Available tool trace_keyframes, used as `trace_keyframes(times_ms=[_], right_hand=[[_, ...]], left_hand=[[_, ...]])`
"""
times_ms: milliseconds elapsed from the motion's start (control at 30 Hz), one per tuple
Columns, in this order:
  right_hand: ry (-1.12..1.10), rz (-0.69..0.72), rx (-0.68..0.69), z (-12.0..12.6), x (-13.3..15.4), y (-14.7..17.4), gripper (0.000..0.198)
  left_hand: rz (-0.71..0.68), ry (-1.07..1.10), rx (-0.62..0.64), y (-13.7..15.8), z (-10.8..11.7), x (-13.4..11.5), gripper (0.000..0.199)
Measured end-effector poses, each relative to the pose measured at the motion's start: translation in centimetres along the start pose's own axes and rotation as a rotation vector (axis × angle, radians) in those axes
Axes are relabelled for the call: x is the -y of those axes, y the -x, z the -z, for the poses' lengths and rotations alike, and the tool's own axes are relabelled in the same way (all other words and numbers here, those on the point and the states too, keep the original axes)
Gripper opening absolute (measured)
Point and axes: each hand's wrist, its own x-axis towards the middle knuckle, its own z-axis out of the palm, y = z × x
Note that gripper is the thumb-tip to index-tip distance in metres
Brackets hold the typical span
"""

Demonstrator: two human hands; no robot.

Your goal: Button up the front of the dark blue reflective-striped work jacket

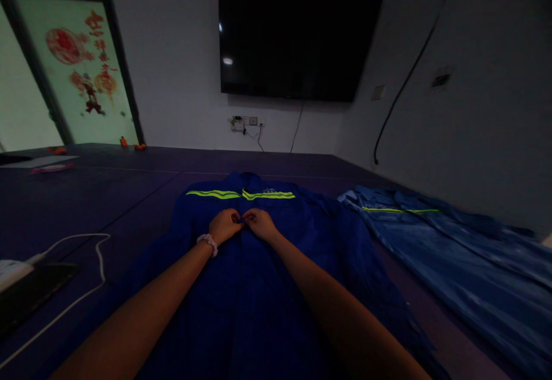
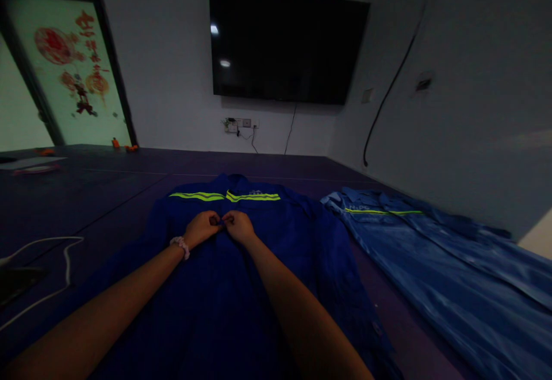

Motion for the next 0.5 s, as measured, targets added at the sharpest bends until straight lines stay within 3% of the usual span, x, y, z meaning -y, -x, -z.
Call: trace_keyframes(times_ms=[500], right_hand=[[0.051,0.007,0.008,0.00,0.24,0.14,0.015]], left_hand=[[0.041,0.011,-0.033,0.05,-0.27,-0.10,0.018]])
